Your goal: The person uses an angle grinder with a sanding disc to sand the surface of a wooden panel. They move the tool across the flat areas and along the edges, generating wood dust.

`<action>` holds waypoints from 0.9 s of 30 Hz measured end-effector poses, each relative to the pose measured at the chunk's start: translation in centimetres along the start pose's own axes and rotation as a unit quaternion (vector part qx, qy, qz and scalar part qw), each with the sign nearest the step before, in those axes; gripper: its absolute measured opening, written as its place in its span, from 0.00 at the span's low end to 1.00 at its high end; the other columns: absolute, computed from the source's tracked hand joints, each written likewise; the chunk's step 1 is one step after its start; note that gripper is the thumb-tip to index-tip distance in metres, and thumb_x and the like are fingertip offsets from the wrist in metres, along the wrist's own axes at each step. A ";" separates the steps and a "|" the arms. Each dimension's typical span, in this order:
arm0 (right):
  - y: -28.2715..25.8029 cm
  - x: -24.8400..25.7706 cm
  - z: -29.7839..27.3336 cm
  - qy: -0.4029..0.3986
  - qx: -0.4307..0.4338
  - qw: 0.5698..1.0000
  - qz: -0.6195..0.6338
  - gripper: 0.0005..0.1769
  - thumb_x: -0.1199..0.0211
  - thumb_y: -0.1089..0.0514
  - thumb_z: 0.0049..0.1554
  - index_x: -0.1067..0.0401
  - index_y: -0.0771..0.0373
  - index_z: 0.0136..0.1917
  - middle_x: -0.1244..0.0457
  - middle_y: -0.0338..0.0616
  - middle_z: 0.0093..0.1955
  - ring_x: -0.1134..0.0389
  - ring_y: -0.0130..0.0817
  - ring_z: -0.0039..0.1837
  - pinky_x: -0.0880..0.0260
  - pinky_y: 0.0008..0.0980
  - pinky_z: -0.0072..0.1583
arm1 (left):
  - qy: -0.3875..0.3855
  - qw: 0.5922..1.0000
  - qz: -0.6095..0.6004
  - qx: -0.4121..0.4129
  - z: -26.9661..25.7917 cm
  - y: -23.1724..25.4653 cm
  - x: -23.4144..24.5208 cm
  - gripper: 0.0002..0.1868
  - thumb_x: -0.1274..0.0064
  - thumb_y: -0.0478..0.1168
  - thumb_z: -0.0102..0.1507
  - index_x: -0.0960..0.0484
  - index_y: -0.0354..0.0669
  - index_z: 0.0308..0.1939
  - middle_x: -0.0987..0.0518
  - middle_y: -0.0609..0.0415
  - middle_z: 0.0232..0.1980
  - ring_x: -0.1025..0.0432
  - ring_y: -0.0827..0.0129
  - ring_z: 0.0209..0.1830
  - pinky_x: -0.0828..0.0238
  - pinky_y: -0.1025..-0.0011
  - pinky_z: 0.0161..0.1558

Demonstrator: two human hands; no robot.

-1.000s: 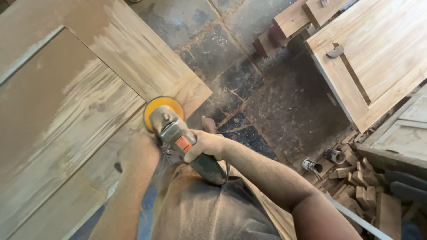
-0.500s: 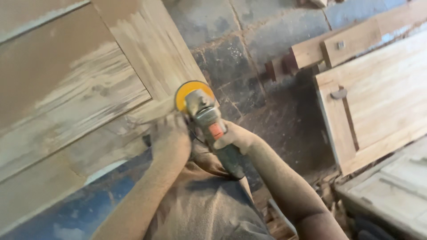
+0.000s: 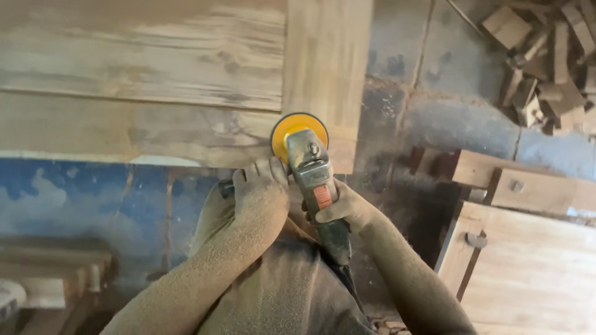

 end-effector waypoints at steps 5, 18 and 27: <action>-0.8 -1.7 2.6 -0.041 -0.023 0.997 -0.057 0.40 0.28 0.68 0.34 0.31 0.68 0.62 0.32 0.47 0.50 0.29 0.39 0.52 0.27 0.40 0.58 | 0.031 0.997 0.016 0.066 -1.6 -2.3 0.1 0.21 0.48 0.43 0.56 0.26 0.36 0.51 0.28 0.50 0.43 0.30 0.58 0.42 0.33 0.55 0.47; -2.1 -8.9 9.0 -0.098 -0.062 0.990 -0.080 0.43 0.27 0.67 0.36 0.33 0.66 0.66 0.33 0.49 0.52 0.29 0.42 0.53 0.27 0.44 0.58 | 0.057 0.986 0.030 0.155 -4.4 -10.3 0.9 0.24 0.49 0.43 0.57 0.27 0.31 0.53 0.27 0.44 0.46 0.29 0.50 0.50 0.31 0.54 0.49; -2.2 -14.0 13.2 -0.145 -0.060 0.978 -0.138 0.42 0.28 0.68 0.38 0.34 0.66 0.67 0.33 0.45 0.52 0.31 0.38 0.53 0.28 0.39 0.55 | 0.020 0.981 -0.011 0.195 -6.6 -16.1 0.9 0.26 0.49 0.42 0.59 0.28 0.29 0.57 0.27 0.43 0.50 0.30 0.52 0.50 0.33 0.51 0.55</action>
Point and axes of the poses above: each hand's wrist, its own z-axis towards the middle knuckle, its own x-axis out of the back of the hand, y = z × x, the point moved 1 cm from there along z, towards the middle knuckle
